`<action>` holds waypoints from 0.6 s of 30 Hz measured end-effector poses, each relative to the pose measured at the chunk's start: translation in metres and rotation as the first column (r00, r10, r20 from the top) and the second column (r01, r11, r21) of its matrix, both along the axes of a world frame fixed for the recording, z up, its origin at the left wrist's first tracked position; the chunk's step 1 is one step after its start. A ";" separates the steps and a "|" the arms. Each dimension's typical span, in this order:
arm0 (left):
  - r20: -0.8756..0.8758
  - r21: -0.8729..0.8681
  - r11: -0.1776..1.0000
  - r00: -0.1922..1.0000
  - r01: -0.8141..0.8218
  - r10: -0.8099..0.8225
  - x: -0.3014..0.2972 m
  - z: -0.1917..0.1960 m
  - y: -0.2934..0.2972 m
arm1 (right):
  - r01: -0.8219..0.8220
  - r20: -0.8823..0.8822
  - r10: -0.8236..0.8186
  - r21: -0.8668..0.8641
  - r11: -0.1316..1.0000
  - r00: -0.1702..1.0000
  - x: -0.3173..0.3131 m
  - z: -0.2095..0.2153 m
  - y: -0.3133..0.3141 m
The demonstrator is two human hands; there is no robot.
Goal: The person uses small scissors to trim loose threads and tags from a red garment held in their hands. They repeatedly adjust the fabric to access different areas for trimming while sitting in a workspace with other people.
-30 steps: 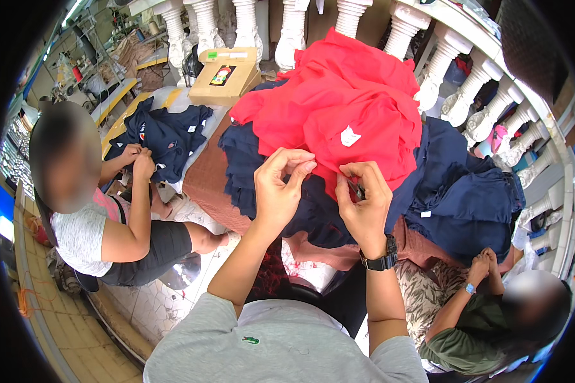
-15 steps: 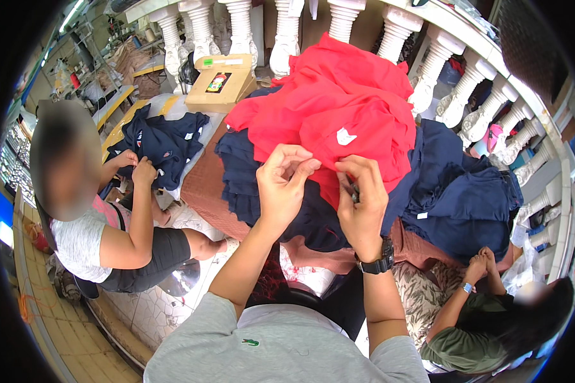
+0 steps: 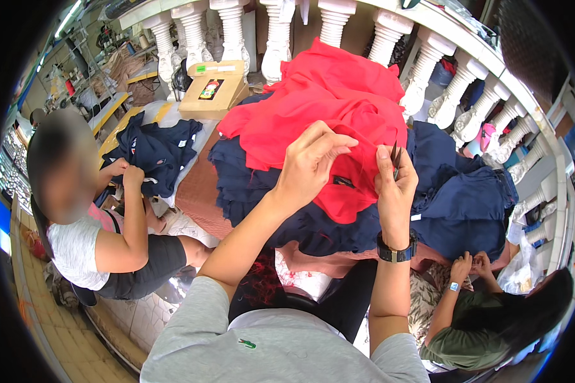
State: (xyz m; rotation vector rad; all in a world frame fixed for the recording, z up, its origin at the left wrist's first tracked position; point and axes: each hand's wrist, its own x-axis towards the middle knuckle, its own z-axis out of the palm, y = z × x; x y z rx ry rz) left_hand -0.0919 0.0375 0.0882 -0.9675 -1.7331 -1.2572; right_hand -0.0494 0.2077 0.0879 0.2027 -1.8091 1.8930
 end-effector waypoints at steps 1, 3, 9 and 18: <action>0.024 -0.020 1.000 1.000 0.007 -0.007 0.004 0.000 0.003 | -0.034 0.007 0.034 -0.032 0.999 0.999 0.002 0.000 0.001; 0.020 -0.006 0.997 0.997 0.076 -0.076 0.006 -0.002 0.011 | -0.101 0.016 0.103 -0.097 0.990 0.995 0.005 0.000 0.002; 0.056 0.065 0.980 0.980 0.189 -0.193 -0.006 -0.006 0.015 | -0.166 0.018 0.171 -0.157 0.974 0.985 0.005 -0.005 0.000; 0.349 0.531 0.681 0.602 0.504 -0.718 0.000 -0.009 0.003 | -0.155 0.053 0.173 -0.249 0.956 0.983 0.006 -0.008 0.006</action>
